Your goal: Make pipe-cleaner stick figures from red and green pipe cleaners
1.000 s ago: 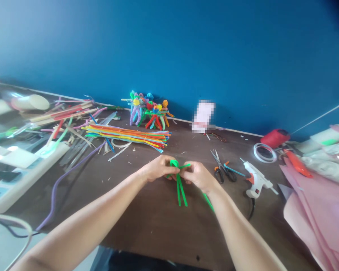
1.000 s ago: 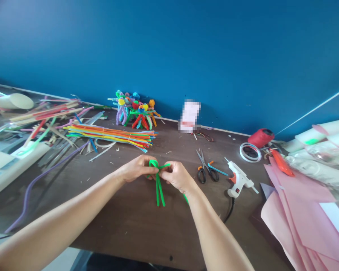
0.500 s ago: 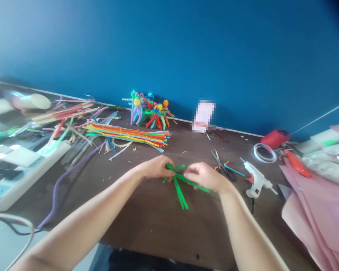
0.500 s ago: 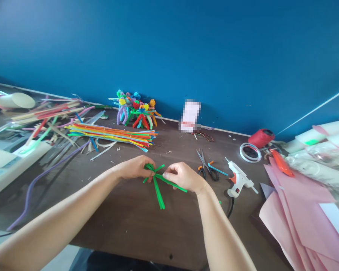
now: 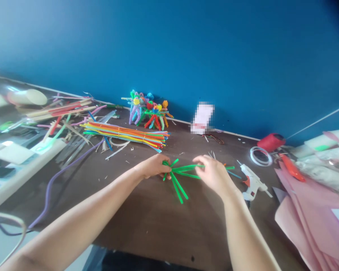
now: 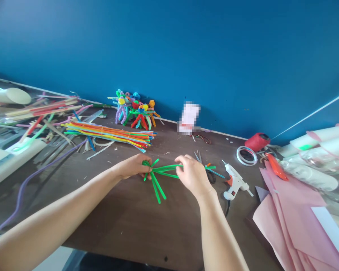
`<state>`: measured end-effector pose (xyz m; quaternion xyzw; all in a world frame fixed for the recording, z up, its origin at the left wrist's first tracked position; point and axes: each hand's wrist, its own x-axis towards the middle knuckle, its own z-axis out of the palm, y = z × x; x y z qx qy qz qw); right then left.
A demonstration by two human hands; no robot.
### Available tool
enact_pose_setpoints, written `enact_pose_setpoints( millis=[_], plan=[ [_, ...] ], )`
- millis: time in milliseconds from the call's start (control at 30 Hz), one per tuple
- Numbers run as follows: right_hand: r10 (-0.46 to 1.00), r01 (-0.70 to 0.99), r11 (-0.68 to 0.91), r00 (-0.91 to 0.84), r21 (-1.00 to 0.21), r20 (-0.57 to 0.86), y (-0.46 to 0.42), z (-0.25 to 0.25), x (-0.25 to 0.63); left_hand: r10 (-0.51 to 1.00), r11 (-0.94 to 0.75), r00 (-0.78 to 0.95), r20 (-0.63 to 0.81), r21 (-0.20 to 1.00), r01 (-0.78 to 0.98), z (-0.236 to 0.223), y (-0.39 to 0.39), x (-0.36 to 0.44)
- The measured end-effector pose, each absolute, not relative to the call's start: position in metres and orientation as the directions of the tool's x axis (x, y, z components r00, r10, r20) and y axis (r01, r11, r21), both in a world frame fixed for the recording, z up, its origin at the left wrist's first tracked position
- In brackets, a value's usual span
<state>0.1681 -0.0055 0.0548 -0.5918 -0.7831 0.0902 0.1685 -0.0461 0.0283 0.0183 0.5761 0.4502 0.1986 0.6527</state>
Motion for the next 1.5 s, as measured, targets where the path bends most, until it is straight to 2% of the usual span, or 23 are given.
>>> enact_pose_setpoints(
  millis=[100, 200, 300, 433, 500, 600, 667, 733, 800, 867, 1033, 1167, 1367, 1500],
  plan=[
    [0.893, 0.944, 0.203, -0.071, -0.260, 0.444, -0.003, 0.057, 0.174, 0.809, 0.304, 0.476, -0.345, 0.938, 0.164, 0.017, 0.030, -0.047],
    [0.795, 0.959, 0.217, -0.064, -0.184, 0.603, -0.002, 0.060, 0.176, 0.827, 0.334, 0.452, -0.336, 0.939, 0.087, 0.017, 0.033, -0.049],
    [0.769, 0.976, 0.189, -0.079, -0.108, 0.634, -0.002, 0.060, 0.175, 0.835, 0.343, 0.432, -0.340, 0.936, 0.074, 0.016, 0.034, -0.049],
    [0.814, 0.983, 0.179, -0.130, -0.031, 0.567, -0.001, 0.056, 0.172, 0.835, 0.356, 0.428, -0.345, 0.933, 0.056, 0.013, 0.034, -0.048],
    [0.791, 0.973, 0.219, -0.136, -0.068, 0.597, -0.002, 0.057, 0.173, 0.837, 0.366, 0.423, -0.348, 0.930, 0.041, 0.013, 0.034, -0.048],
    [0.722, 0.917, 0.286, -0.015, -0.279, 0.692, -0.004, 0.063, 0.174, 0.845, 0.395, 0.392, -0.365, 0.919, 0.003, 0.014, 0.035, -0.048],
    [0.783, 0.832, 0.262, 0.112, -0.489, 0.612, -0.005, 0.066, 0.171, 0.853, 0.410, 0.371, -0.367, 0.911, -0.042, 0.015, 0.036, -0.048],
    [0.897, 0.699, 0.155, 0.196, -0.698, 0.395, -0.004, 0.063, 0.165, 0.868, 0.411, 0.349, -0.354, 0.906, -0.103, 0.015, 0.036, -0.047],
    [0.974, 0.497, 0.037, 0.175, -0.867, 0.142, -0.001, 0.054, 0.156, 0.887, 0.402, 0.320, -0.334, 0.899, -0.175, 0.015, 0.034, -0.045],
    [0.997, 0.274, -0.054, 0.070, -0.960, -0.036, 0.002, 0.044, 0.146, 0.904, 0.384, 0.294, -0.311, 0.894, -0.233, 0.014, 0.030, -0.040],
    [0.983, -0.064, -0.174, -0.062, -0.983, -0.170, 0.002, 0.029, 0.126, 0.912, 0.342, 0.320, -0.255, 0.904, -0.255, 0.012, 0.020, -0.030],
    [0.968, -0.264, -0.246, -0.016, -0.933, -0.250, 0.002, 0.026, 0.120, 0.898, 0.357, 0.353, -0.263, 0.905, -0.232, 0.013, 0.018, -0.029],
    [0.968, -0.271, -0.249, -0.029, -0.930, -0.251, 0.000, 0.021, 0.114, 0.920, 0.314, 0.300, -0.251, 0.932, -0.183, 0.014, 0.016, -0.027],
    [0.978, -0.202, -0.200, 0.022, -0.959, -0.209, -0.003, 0.022, 0.110, 0.930, 0.302, 0.273, -0.247, 0.936, -0.180, 0.015, 0.015, -0.025]
  ],
)
